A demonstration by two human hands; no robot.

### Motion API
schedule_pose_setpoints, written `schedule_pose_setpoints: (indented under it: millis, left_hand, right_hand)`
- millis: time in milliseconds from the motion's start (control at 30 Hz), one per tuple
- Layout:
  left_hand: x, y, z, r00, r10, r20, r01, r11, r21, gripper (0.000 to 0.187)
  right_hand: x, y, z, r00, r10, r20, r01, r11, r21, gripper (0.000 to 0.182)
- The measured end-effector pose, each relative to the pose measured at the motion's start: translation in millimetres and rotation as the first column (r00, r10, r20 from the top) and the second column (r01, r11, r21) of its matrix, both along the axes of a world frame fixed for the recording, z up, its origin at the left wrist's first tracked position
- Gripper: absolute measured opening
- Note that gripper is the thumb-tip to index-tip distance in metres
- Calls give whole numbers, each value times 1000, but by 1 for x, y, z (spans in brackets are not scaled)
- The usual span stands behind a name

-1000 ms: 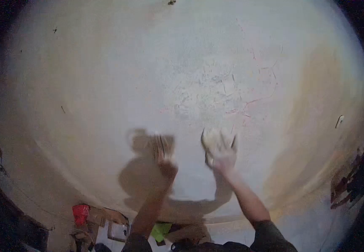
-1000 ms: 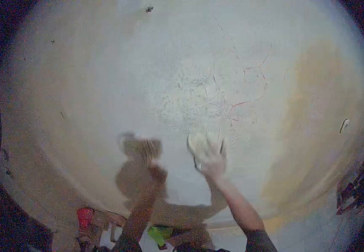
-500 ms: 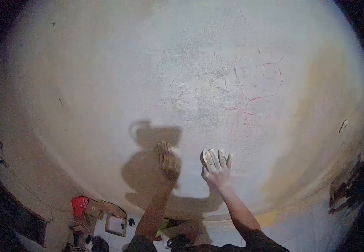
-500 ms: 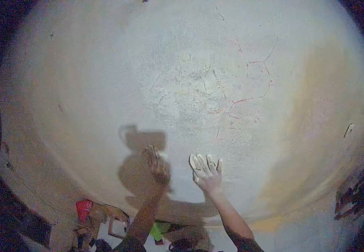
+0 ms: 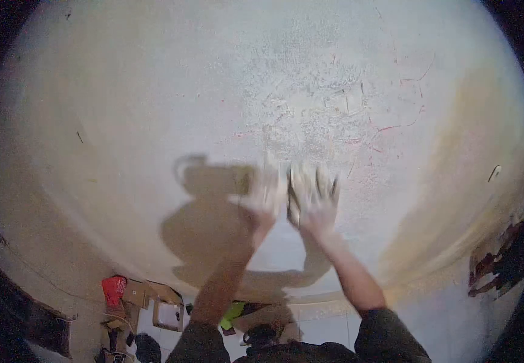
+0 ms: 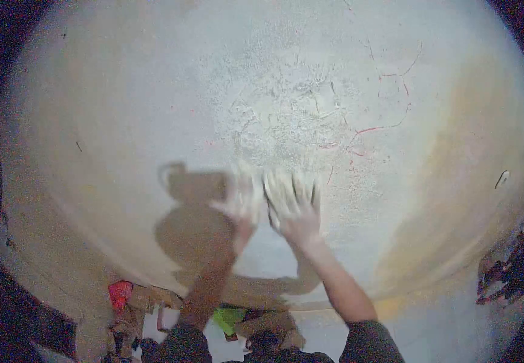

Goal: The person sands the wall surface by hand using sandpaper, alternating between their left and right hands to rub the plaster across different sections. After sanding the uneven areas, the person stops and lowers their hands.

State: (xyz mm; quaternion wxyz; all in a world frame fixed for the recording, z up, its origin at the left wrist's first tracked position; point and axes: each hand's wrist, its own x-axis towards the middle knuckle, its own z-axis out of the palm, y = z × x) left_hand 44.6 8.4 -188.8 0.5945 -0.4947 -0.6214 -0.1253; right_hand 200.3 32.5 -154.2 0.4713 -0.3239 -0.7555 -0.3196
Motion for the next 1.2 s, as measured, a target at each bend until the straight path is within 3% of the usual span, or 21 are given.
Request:
schedule_pose_setpoints:
  millis: [33, 67, 100, 133, 167, 233, 333, 367, 433, 500, 600, 633, 700, 800, 833, 933, 1000, 1100, 1200]
  left_hand:
    - [-10, -18, -39, 915, -322, 244, 352, 932, -88, 57]
    - [-15, -23, -67, 674, -554, 489, 666, 742, -78, 58]
    - [-16, -27, -69, 672, -564, 479, 668, 741, -65, 58]
    - [-17, -27, -67, 671, -592, 447, 676, 736, -40, 57]
    - [-18, -25, -62, 669, -614, 418, 683, 730, -20, 57]
    - [4, -20, 45, 604, -704, 372, 663, 704, 255, 53]
    - [-31, 19, 62, 591, -683, 429, 673, 711, 204, 53]
    - [-38, 75, 108, 581, -686, 438, 687, 702, 187, 53]
    - [-60, 94, 104, 571, -680, 460, 707, 692, 146, 53]
    - [-54, 67, 49, 573, -663, 481, 716, 691, 99, 54]
    - [-32, 10, -34, 602, -637, 481, 699, 712, 68, 54]
    - [-20, -26, -78, 626, -627, 464, 683, 728, 64, 54]
    - [-8, -49, -112, 642, -621, 451, 674, 737, 55, 54]
    - [-13, -57, -108, 643, -623, 445, 670, 739, 66, 54]
    - [-11, -58, -115, 644, -614, 457, 671, 740, 48, 54]
    - [-9, -93, -130, 644, -582, 497, 670, 742, 0, 54]
    - [-7, -90, -135, 633, -578, 515, 679, 734, -10, 54]
    - [-4, -72, -141, 620, -587, 520, 687, 727, 0, 54]
    - [-15, -58, -129, 629, -604, 489, 686, 727, 16, 53]
  right_hand:
    - [6, -6, -51, 998, -46, 48, 46, 999, 1, 54]
    - [13, -12, -91, 998, -26, 58, 30, 997, -66, 53]
    - [16, -12, -108, 998, -6, 64, 13, 992, -123, 51]
    - [11, -7, -89, 998, -9, 61, 15, 995, -100, 51]
    - [3, -6, -53, 998, -56, 2, 56, 997, -50, 52]
    - [-16, -11, 41, 991, -26, -131, 24, 999, -22, 52]
    - [-32, -15, 183, 982, -2, -190, 20, 995, 93, 63]
    - [-33, -12, 201, 980, -29, -196, 56, 989, 134, 65]
    - [-31, -8, 185, 984, -6, -177, 26, 994, 108, 66]
    - [-29, -7, 138, 990, 16, -138, -9, 999, 52, 64]
    - [-13, -13, -8, 1000, 7, 15, -6, 997, -72, 55]
    - [-7, -17, -63, 994, -66, 85, 67, 998, -11, 53]
    - [0, -26, -142, 999, -40, 1, 40, 995, -91, 52]
    - [-16, -29, -60, 999, -23, -34, 21, 997, -70, 50]
    - [-22, -16, -11, 995, -74, -65, 73, 997, -13, 52]
    - [-39, -23, 143, 981, -21, -190, 37, 996, 85, 58]
    - [-48, -23, 181, 976, 8, -216, 12, 996, 94, 62]
    - [-47, -13, 133, 981, 63, -182, -54, 997, 53, 62]
    - [-37, -19, 5, 998, -59, -34, 57, 996, -76, 62]
